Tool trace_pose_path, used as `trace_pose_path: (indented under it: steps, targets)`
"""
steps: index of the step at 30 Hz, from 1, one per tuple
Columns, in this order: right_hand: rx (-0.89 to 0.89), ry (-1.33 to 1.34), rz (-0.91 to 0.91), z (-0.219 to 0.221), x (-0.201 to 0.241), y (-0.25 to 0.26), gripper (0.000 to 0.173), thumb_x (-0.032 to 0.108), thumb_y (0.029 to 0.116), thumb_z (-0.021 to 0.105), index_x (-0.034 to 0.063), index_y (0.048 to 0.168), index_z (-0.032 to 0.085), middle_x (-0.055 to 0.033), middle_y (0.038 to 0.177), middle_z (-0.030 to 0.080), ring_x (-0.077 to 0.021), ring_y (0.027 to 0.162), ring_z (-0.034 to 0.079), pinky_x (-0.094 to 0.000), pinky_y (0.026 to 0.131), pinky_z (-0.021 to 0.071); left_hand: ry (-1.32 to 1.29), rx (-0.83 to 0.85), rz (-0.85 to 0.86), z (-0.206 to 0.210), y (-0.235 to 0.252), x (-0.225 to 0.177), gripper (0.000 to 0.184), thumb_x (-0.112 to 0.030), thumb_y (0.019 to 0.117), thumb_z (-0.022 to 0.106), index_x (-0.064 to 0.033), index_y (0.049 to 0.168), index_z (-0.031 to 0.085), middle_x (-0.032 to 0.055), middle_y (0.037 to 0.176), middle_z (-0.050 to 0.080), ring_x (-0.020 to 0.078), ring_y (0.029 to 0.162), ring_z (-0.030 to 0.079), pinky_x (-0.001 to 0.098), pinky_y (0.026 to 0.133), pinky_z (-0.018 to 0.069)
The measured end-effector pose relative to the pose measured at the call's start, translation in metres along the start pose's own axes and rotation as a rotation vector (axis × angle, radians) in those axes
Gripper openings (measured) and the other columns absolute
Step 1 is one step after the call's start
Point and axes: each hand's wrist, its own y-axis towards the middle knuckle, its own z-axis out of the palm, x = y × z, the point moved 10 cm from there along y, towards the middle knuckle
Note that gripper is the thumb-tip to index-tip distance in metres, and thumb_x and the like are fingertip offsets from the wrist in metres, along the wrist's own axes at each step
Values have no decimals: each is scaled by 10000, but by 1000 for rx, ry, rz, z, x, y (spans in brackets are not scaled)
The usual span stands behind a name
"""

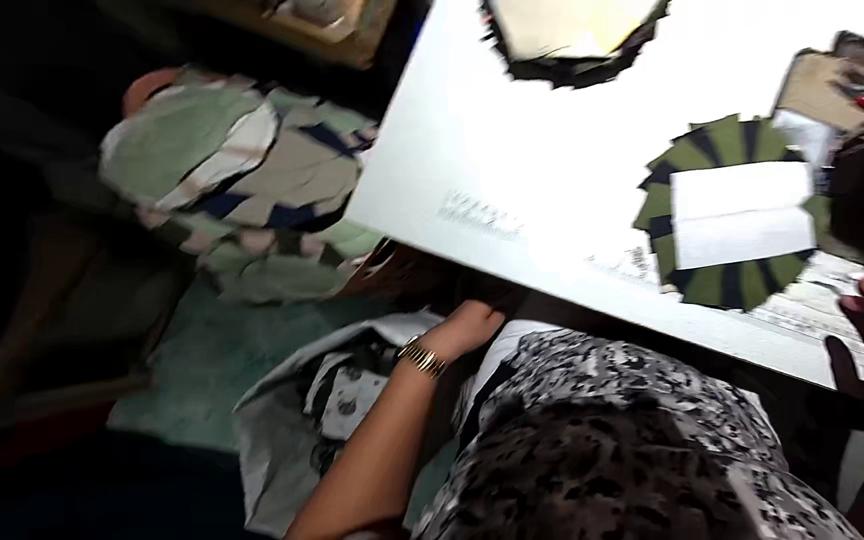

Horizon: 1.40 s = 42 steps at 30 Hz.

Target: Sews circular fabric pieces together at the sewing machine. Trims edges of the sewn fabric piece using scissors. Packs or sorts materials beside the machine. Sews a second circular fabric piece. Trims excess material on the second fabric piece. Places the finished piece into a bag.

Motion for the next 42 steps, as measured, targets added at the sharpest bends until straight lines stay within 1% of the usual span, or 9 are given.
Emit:
trace_pose_path:
  steps: [1,3,5,7,14,19,25,36,42]
  targets:
    - [0,45,24,-4,-4,3,327,203,1021,583,-19,1247,666,-80,1252,696,-149,1117,687,-339,988,576,7,7,124,-9,-13,-21,352,-220,1065,480,53,1149,685,272,1074,693,406,1052,673,628,941,494]
    - [-13,75,59,-13,-6,10,288,196,1027,578,34,1247,671,-44,1214,718,-168,1098,704,-378,981,591,49,45,364,-28,-48,-69,362,-252,1055,498,-20,1264,681,210,1216,688,337,1151,664,563,997,513]
    - [-34,-6,20,-18,4,21,269,152,1026,561,3,1217,678,-73,1184,703,-166,1085,693,-373,974,585,65,66,607,-47,-80,-120,398,-333,1039,503,-130,1337,673,68,1366,658,168,1255,630,395,1034,532]
    - [-26,-129,-68,-14,25,36,250,120,1029,546,-34,1157,696,-113,1155,692,-143,1073,671,-316,959,564,-19,102,841,-65,-105,-173,367,-330,1056,509,-134,1313,684,12,1368,662,94,1278,607,306,1074,519]
    - [152,-336,-366,28,60,69,276,-35,957,516,-43,1135,728,-201,1171,702,-286,1100,681,-404,981,550,289,-147,1266,-76,-103,-320,284,-186,1025,543,-76,1203,734,51,1244,712,173,1232,636,347,1040,529]
    - [238,-363,-453,48,58,76,283,-20,963,515,-18,1141,735,-189,1189,704,-292,1089,695,-410,929,571,488,-180,1277,-56,-48,-370,299,-151,1010,562,-58,1252,710,137,1345,655,301,1318,579,440,1112,470]
    - [255,-419,-486,56,49,71,286,-7,967,522,4,1140,750,-181,1200,715,-316,1143,679,-454,979,542,582,-206,1263,-37,-9,-374,333,-255,1043,527,-66,1248,710,133,1375,644,347,1381,521,480,1171,395]
    - [273,-484,-451,55,32,99,309,-9,1007,496,-10,1213,726,-193,1237,696,-331,1220,635,-435,1082,480,603,-219,1244,-49,31,-387,393,-274,1071,429,-88,1310,679,105,1426,616,321,1417,488,477,1192,367]
    - [154,-427,-483,52,31,100,257,-9,1010,525,-30,1157,735,-194,1166,705,-332,1163,648,-427,1039,505,616,-234,1248,-53,35,-390,378,-258,1050,444,-102,1296,685,92,1424,618,315,1422,479,482,1194,359]
